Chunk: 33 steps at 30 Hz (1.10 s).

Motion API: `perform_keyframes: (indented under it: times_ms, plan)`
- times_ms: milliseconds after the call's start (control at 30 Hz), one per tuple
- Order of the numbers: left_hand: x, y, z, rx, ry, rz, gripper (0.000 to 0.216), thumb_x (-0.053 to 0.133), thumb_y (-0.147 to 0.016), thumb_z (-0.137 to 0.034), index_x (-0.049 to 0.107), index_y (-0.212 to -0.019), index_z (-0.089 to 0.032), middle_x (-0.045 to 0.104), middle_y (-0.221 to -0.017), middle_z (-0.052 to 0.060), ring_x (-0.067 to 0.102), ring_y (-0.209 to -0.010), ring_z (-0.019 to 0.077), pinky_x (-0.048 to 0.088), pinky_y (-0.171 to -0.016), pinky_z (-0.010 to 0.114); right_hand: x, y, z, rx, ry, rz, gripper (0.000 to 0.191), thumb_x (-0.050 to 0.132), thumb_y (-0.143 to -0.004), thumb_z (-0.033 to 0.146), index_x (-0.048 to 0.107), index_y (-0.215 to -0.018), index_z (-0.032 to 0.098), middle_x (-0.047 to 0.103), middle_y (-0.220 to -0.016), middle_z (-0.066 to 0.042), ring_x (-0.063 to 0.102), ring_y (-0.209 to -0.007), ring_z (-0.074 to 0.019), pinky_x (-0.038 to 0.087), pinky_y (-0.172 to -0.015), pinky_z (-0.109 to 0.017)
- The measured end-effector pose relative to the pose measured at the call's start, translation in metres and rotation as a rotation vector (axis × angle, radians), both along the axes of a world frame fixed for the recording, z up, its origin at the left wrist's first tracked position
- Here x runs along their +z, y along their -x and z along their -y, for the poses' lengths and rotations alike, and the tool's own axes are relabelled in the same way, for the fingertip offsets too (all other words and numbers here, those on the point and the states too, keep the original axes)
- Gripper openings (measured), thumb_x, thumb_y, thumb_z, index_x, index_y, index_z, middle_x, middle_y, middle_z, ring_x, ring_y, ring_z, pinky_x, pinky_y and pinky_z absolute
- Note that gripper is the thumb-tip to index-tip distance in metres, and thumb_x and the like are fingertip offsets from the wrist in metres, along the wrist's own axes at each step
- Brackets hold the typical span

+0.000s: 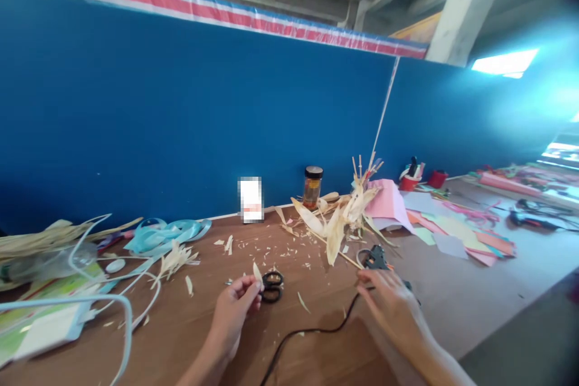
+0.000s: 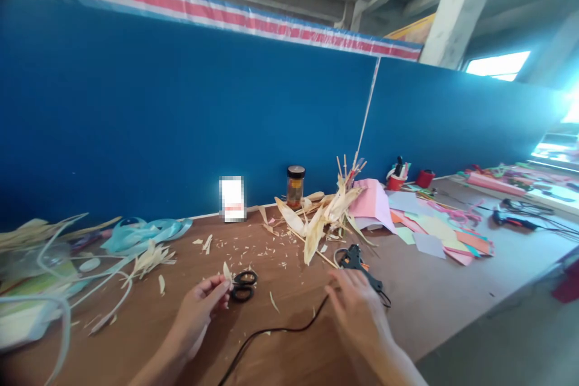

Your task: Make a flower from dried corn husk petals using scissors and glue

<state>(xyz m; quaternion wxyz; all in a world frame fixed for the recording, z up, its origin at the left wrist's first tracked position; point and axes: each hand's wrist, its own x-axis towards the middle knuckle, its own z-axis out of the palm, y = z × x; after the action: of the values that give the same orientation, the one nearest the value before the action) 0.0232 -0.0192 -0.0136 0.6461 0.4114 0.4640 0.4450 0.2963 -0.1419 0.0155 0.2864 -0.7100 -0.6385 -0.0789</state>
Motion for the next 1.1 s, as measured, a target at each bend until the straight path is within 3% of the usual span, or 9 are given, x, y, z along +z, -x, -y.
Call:
perform_keyframes:
  times_ms: [100,200,333,500,767,933,1100]
  plan:
    - [0.003,0.0,0.002,-0.011,-0.017,0.024,0.026,0.071,-0.059,-0.032,0.062,-0.077,-0.015,0.059,-0.064,-0.002,0.05,-0.053,0.0072,0.041,-0.05,0.016,-0.008,-0.045,0.005,-0.243,0.044,0.189,0.026,0.048,-0.079,0.036,0.055,-0.098,0.019,0.06,-0.092,-0.01,0.053,-0.086,-0.0259,0.04,-0.073,-0.036]
    - [0.004,0.001,0.003,-0.018,-0.021,0.022,0.026,0.071,-0.059,-0.031,0.062,-0.077,-0.015,0.06,-0.066,-0.002,0.05,-0.054,0.007,0.04,-0.051,0.016,-0.017,-0.067,0.004,-0.348,0.143,0.243,0.029,0.048,-0.078,0.039,0.056,-0.096,0.018,0.059,-0.089,-0.011,0.052,-0.084,-0.0276,0.039,-0.071,-0.036]
    - [0.003,0.001,0.002,-0.014,-0.02,0.007,0.026,0.07,-0.06,-0.032,0.062,-0.078,-0.015,0.06,-0.067,-0.002,0.05,-0.054,0.0067,0.04,-0.05,0.016,-0.031,-0.075,0.001,-0.333,0.197,0.183,0.026,0.048,-0.079,0.034,0.055,-0.097,0.018,0.06,-0.089,-0.011,0.053,-0.084,-0.0265,0.038,-0.071,-0.034]
    - [0.003,0.001,0.003,-0.014,-0.024,0.011,0.027,0.072,-0.059,-0.03,0.062,-0.078,-0.015,0.059,-0.064,-0.003,0.05,-0.053,0.0063,0.041,-0.051,0.015,-0.044,-0.078,-0.001,-0.324,0.11,0.137,0.025,0.045,-0.081,0.028,0.051,-0.102,0.017,0.058,-0.092,-0.011,0.052,-0.084,-0.0255,0.039,-0.072,-0.034]
    - [0.005,0.0,0.003,0.003,-0.016,0.012,0.028,0.073,-0.055,-0.03,0.062,-0.076,-0.014,0.06,-0.063,-0.002,0.051,-0.053,0.0078,0.042,-0.05,0.017,-0.034,-0.083,0.002,-0.335,-0.063,0.008,0.032,0.038,-0.082,0.036,0.048,-0.106,0.016,0.056,-0.092,-0.012,0.051,-0.086,-0.026,0.041,-0.074,-0.037]
    - [0.003,0.0,0.003,0.004,-0.029,0.021,0.027,0.072,-0.057,-0.03,0.063,-0.078,-0.015,0.06,-0.064,-0.002,0.051,-0.054,0.0079,0.042,-0.051,0.017,-0.029,-0.088,-0.002,-0.236,-0.131,-0.314,0.034,0.041,-0.08,0.041,0.045,-0.105,0.018,0.056,-0.095,-0.01,0.053,-0.088,-0.0246,0.042,-0.079,-0.04]
    - [0.004,0.0,0.003,0.011,-0.032,0.03,0.026,0.072,-0.056,-0.031,0.063,-0.074,-0.015,0.06,-0.062,-0.002,0.051,-0.051,0.0076,0.041,-0.049,0.017,-0.007,-0.061,-0.005,-0.09,-0.207,-1.052,0.037,0.05,-0.076,0.046,0.044,-0.102,0.021,0.06,-0.083,-0.005,0.058,-0.07,-0.0183,0.049,-0.068,-0.035]
